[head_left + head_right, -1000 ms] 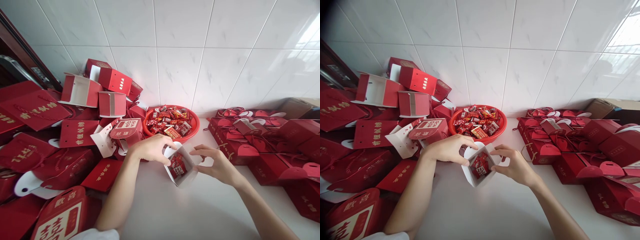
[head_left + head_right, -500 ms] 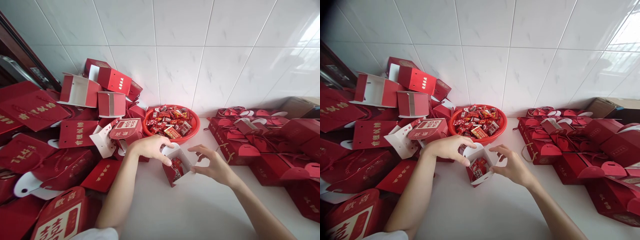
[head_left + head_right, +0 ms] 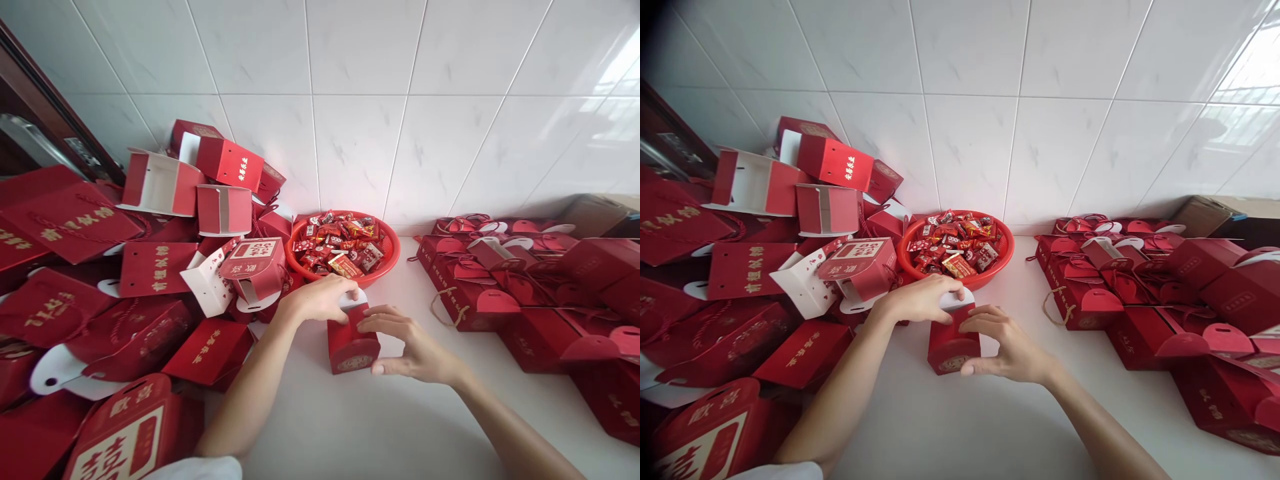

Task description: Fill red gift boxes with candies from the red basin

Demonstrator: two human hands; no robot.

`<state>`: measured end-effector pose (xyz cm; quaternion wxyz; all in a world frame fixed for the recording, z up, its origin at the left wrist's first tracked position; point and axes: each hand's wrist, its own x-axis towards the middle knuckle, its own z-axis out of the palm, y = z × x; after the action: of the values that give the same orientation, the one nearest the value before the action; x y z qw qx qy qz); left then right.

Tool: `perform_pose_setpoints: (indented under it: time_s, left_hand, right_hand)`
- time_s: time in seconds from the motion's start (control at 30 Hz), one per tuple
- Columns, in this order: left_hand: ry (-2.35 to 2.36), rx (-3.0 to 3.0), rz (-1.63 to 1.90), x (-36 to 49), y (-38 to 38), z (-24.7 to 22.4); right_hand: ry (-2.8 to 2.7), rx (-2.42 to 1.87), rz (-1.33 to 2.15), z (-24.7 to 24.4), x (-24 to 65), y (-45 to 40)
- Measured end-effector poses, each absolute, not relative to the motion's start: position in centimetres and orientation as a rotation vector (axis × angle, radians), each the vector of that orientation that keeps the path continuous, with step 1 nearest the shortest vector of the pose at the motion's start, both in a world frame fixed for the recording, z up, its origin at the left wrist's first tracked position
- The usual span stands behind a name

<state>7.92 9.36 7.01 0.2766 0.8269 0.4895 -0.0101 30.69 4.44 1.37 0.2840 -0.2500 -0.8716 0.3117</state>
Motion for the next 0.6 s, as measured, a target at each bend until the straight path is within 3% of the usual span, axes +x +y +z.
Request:
perform_pose_setpoints:
  time_s: [0.6]
  left_hand:
    - [1.211,2.283,0.159,9.0,8.8,7.3]
  right_hand:
    - [-2.039,-1.082,0.677,-0.8,31.6,6.2]
